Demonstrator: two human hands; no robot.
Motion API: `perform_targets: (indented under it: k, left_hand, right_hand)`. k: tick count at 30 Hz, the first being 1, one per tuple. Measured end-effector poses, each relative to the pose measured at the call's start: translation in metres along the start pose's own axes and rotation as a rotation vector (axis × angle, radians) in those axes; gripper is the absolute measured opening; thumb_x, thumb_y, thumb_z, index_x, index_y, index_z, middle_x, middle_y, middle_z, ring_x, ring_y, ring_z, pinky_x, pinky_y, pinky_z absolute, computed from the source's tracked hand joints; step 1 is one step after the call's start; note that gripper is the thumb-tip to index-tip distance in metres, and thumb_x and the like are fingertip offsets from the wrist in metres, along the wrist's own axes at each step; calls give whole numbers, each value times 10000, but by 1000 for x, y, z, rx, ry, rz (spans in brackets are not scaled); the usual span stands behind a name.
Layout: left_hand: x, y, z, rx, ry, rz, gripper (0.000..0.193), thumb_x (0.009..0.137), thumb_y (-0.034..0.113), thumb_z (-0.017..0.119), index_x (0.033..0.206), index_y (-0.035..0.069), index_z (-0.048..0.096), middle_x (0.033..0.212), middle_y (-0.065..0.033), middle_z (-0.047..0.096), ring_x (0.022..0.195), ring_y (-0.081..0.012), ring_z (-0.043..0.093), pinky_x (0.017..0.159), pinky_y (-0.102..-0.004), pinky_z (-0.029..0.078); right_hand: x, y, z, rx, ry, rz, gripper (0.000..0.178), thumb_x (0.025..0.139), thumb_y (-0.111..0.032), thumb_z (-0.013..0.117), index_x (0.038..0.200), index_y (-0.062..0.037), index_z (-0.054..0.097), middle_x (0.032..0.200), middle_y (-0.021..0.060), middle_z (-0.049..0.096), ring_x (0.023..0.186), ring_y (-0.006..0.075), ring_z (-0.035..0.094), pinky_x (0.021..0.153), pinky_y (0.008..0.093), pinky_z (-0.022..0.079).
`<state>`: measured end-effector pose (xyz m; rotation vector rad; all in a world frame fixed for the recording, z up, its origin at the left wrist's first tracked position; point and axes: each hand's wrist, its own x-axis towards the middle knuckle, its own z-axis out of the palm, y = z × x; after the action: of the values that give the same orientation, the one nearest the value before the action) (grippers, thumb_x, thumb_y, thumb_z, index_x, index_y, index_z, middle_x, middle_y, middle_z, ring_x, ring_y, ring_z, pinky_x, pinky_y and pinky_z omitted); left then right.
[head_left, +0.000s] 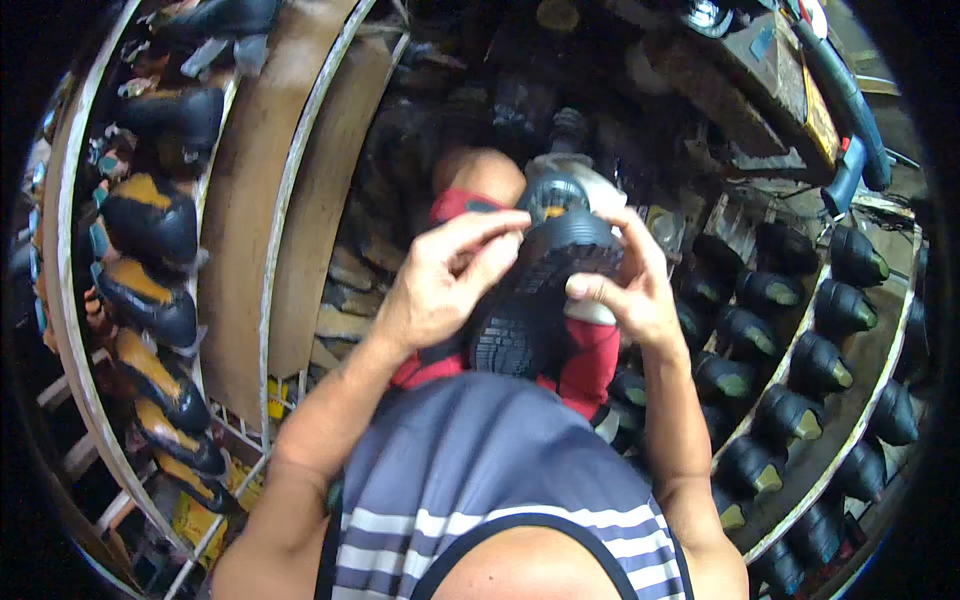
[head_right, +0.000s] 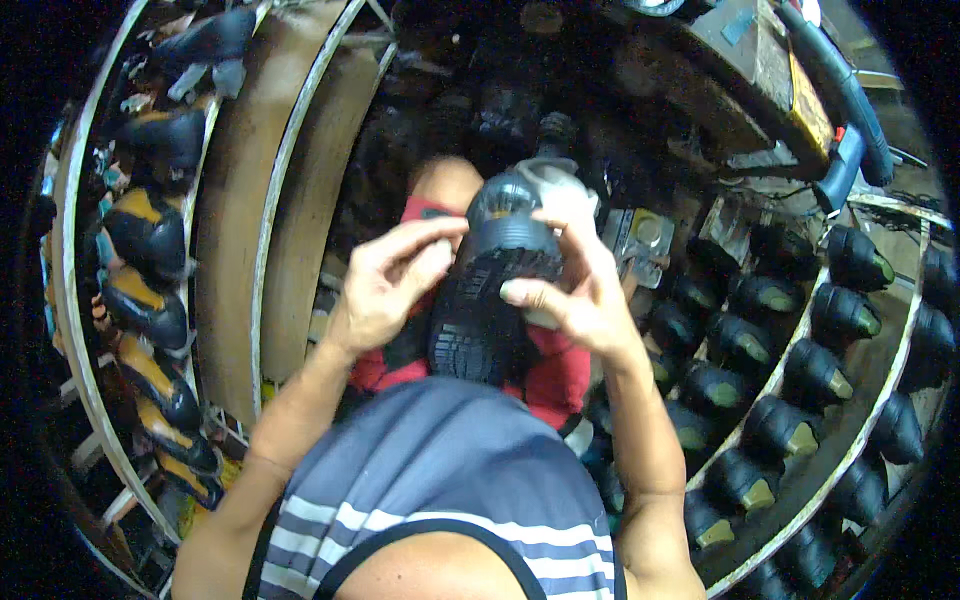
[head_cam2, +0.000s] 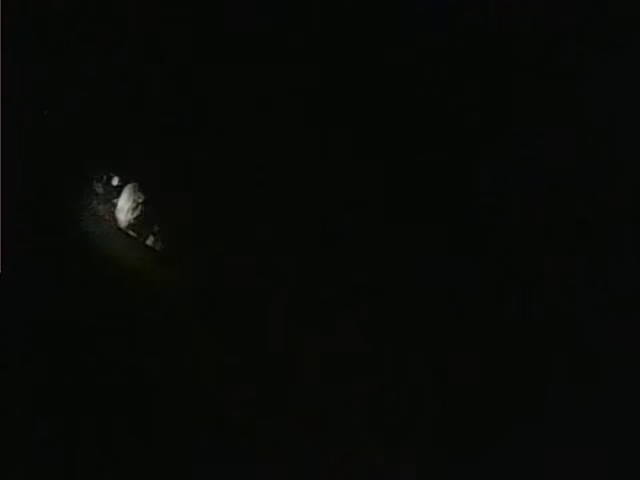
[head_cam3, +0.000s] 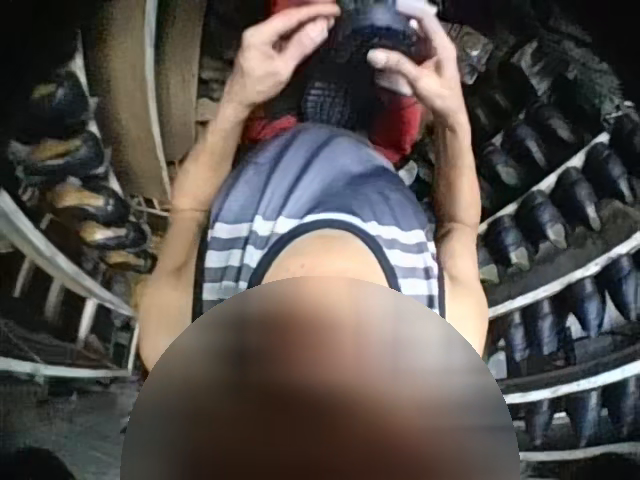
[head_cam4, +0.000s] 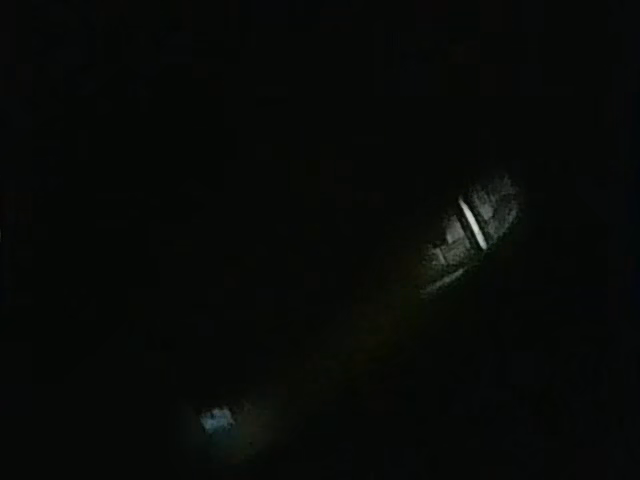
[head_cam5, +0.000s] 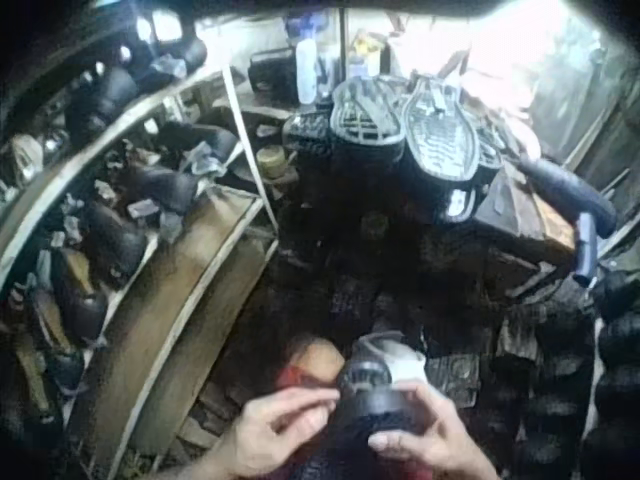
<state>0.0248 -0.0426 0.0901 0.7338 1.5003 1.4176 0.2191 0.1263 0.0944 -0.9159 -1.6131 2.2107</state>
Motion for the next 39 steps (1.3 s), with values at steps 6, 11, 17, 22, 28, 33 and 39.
perform_targets:
  k: [6, 11, 17, 22, 28, 33, 39]
  left_hand:
    - [28, 2, 3, -238, 42, -111, 254, 1014, 57, 766, 1247, -37, 731, 1095, -47, 733, 1006, -85, 693, 898, -241, 566]
    - [44, 3, 3, -15, -10, -92, 360, 893, 63, 901, 1203, -27, 743, 1031, -36, 727, 932, -78, 694, 850, -230, 576]
    - [58, -6, 4, 147, 49, -8, 357, 834, 65, 944, 1123, -9, 747, 920, -21, 713, 811, -64, 654, 757, -238, 575]
    - [61, -14, 12, 255, 124, 126, 324, 824, 66, 934, 1070, 3, 733, 899, -32, 703, 785, -76, 645, 722, -250, 553]
    - [67, -22, 16, 180, 146, 105, 302, 838, 73, 924, 1052, 7, 721, 912, -31, 705, 785, -82, 646, 726, -254, 547]
    - [69, -24, 15, 160, 152, 95, 303, 836, 76, 925, 1048, 5, 719, 913, -31, 693, 793, -82, 643, 735, -254, 546]
    - [76, -22, 15, 112, 154, 53, 316, 826, 72, 930, 1049, -3, 718, 912, -32, 692, 776, -80, 641, 722, -245, 542]
  right_hand:
    - [14, -11, 8, -297, 66, -136, 698, 742, -76, 971, 1364, 14, 668, 1292, 87, 680, 1203, 195, 654, 1061, 352, 512]
    - [18, -7, 19, -134, 232, 23, 651, 754, -13, 971, 1317, 5, 645, 1217, 78, 670, 1130, 159, 665, 1002, 335, 573]
    - [22, -2, 20, -284, 287, 38, 602, 765, -52, 981, 1247, -16, 622, 1108, 41, 656, 1068, 132, 660, 930, 315, 604]
    - [28, -7, 16, -457, 275, 10, 570, 775, -110, 978, 1209, -14, 621, 1041, 29, 646, 939, 95, 638, 766, 261, 600]
    - [35, -8, 14, -469, 280, 17, 598, 756, -108, 986, 1194, -15, 589, 964, 11, 606, 840, 65, 578, 662, 231, 558]
    - [40, -9, 13, -463, 286, 30, 606, 751, -101, 988, 1190, -19, 578, 945, 2, 597, 825, 58, 568, 646, 217, 534]
    - [48, -13, 13, -394, 308, 83, 603, 734, -149, 1004, 1162, -33, 595, 929, 16, 608, 760, 76, 596, 653, 236, 549]
